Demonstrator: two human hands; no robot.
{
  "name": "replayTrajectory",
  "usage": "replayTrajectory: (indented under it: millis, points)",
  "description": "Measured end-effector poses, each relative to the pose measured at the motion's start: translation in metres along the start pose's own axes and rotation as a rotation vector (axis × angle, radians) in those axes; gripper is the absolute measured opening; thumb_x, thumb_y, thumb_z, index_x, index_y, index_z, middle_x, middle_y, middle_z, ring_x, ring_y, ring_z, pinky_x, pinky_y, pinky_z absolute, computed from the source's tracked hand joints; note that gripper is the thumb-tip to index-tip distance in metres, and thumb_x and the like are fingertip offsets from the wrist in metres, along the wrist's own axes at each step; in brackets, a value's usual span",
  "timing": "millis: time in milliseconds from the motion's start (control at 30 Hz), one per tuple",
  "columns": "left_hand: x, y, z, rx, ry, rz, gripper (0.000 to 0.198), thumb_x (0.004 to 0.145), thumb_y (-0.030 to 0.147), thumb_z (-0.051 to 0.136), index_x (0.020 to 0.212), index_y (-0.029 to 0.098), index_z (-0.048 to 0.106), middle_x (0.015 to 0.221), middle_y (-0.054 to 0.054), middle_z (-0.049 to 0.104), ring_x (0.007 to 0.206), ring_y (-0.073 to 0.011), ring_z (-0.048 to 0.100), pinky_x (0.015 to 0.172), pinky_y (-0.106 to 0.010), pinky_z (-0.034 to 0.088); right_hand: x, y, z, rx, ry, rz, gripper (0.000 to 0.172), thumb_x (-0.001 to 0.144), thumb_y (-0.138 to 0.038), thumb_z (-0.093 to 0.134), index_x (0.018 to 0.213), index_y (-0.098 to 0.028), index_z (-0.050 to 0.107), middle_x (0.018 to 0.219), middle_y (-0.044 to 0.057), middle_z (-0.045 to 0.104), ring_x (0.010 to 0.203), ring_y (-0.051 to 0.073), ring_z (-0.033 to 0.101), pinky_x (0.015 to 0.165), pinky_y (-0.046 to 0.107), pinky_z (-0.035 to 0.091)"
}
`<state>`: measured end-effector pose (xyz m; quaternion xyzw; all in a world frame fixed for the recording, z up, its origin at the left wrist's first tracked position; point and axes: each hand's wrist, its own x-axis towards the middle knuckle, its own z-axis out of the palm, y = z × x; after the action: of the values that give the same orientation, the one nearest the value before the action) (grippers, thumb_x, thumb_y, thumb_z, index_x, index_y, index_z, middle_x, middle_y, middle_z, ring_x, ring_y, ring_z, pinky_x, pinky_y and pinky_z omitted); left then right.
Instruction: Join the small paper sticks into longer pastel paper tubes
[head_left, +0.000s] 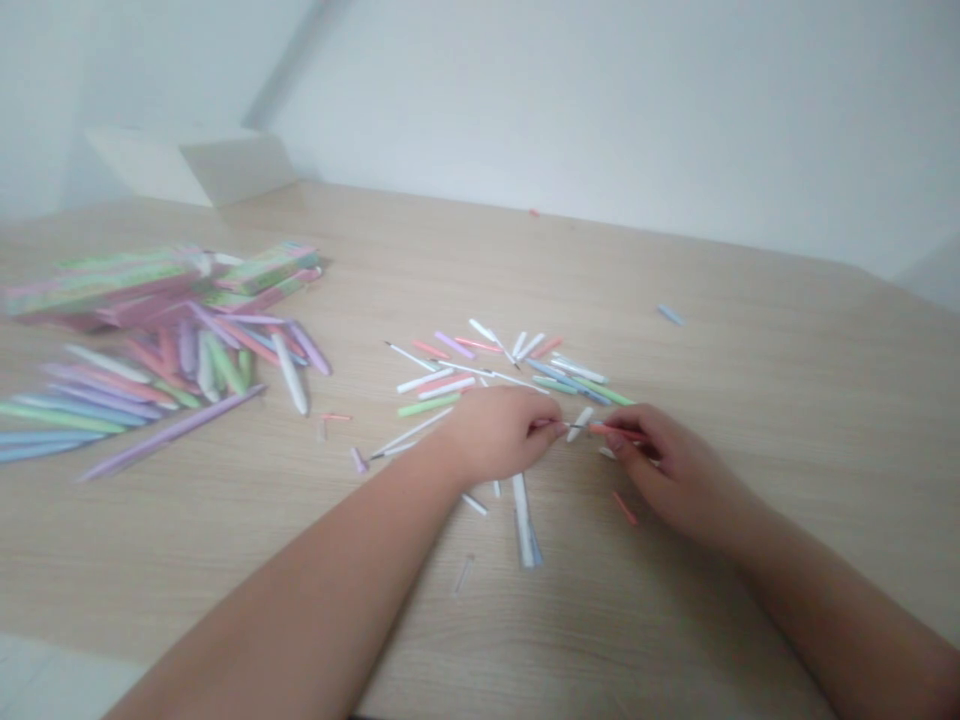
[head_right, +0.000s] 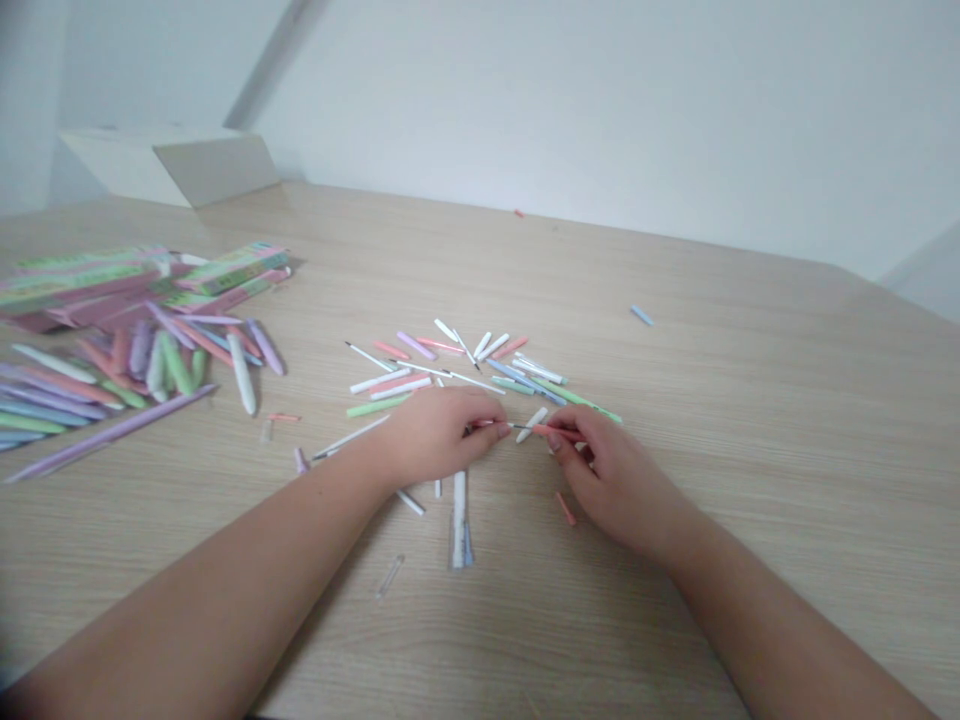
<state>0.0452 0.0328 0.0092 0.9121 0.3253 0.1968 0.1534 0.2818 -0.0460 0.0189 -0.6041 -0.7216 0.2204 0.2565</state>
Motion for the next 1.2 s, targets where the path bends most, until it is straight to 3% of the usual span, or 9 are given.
replayTrajectory:
  millis: [100,200,267,367,467,600,733,1000,1200]
  points:
    - [0.000,0.000,0.001,0.014,-0.003,-0.005,0.034,0.100,0.044,0.046,0.089,0.024,0.071,0.089,-0.003,0.072,0.087,-0.0205,0.065,0.073,-0.031,0.044,-0.001,-0.001,0.003,0.148,-0.091,0.053,0.026,0.101,-0.047,0.049,0.115,-0.027,0.060,0.095,0.004,0.073,0.051,0.017,0.065,0.047,0.032,0.053]
    - [0.000,0.001,0.001,-0.019,-0.031,0.034,0.032,0.100,0.044,0.047,0.097,0.026,0.073,0.095,-0.003,0.073,0.093,-0.0207,0.066,0.079,-0.032,0.047,-0.003,-0.002,0.008,0.182,-0.133,0.066,0.027,0.103,-0.046,0.047,0.118,-0.027,0.059,0.081,0.000,0.069,0.043,0.014,0.058,0.046,0.031,0.051]
    - [0.001,0.003,0.001,-0.064,-0.066,0.085,0.029,0.100,0.040,0.048,0.104,0.027,0.074,0.100,-0.002,0.072,0.097,-0.0204,0.066,0.083,-0.032,0.048,-0.004,-0.003,0.011,0.133,-0.121,0.039,0.027,0.103,-0.044,0.046,0.119,-0.026,0.060,0.076,-0.001,0.067,0.044,0.014,0.057,0.050,0.032,0.051]
    - [0.001,0.006,0.001,-0.132,-0.086,0.139,0.027,0.099,0.029,0.047,0.110,0.025,0.072,0.103,-0.004,0.071,0.102,-0.0201,0.065,0.088,-0.031,0.048,-0.004,-0.003,0.014,0.090,-0.076,-0.003,0.025,0.103,-0.041,0.047,0.118,-0.026,0.060,0.090,0.003,0.071,0.045,0.013,0.056,0.053,0.033,0.051]
    - [0.001,0.009,0.002,-0.200,-0.065,0.112,0.027,0.096,0.020,0.047,0.113,0.024,0.068,0.110,-0.005,0.071,0.106,-0.0200,0.065,0.089,-0.031,0.048,-0.002,-0.003,0.014,0.073,-0.061,-0.020,0.022,0.103,-0.039,0.047,0.114,-0.025,0.060,0.092,0.004,0.072,0.047,0.013,0.057,0.053,0.032,0.051]
    - [0.001,0.010,0.002,-0.265,-0.055,-0.094,0.023,0.094,0.030,0.055,0.116,0.025,0.061,0.099,-0.001,0.074,0.089,-0.0196,0.068,0.073,-0.030,0.048,-0.001,-0.004,0.011,0.089,-0.076,0.004,0.023,0.103,-0.040,0.047,0.113,-0.025,0.060,0.074,0.000,0.068,0.042,0.014,0.056,0.051,0.032,0.050]
    - [0.000,0.011,0.000,-0.217,-0.044,-0.102,0.011,0.093,0.032,0.058,0.096,0.024,0.065,0.088,0.001,0.072,0.081,-0.0175,0.066,0.068,-0.028,0.043,-0.001,-0.004,0.010,0.074,-0.069,-0.004,0.023,0.103,-0.041,0.048,0.113,-0.026,0.062,0.074,0.000,0.072,0.043,0.015,0.058,0.056,0.034,0.053]
    - [-0.002,0.012,0.001,-0.246,-0.024,-0.069,0.018,0.096,0.039,0.058,0.097,0.025,0.068,0.088,0.001,0.072,0.082,-0.0162,0.065,0.067,-0.027,0.042,0.004,0.004,0.006,-0.019,0.022,-0.070,0.024,0.100,-0.041,0.054,0.111,-0.026,0.069,0.102,0.005,0.076,0.093,0.025,0.072,0.080,0.038,0.057]
    - [-0.001,0.012,0.008,-0.261,-0.002,-0.076,0.022,0.097,0.043,0.054,0.095,0.024,0.066,0.089,0.000,0.071,0.081,-0.0161,0.063,0.065,-0.026,0.040,0.002,0.002,0.006,0.041,-0.018,-0.012,0.028,0.099,-0.045,0.055,0.114,-0.027,0.070,0.097,0.004,0.077,0.073,0.022,0.072,0.065,0.035,0.057]
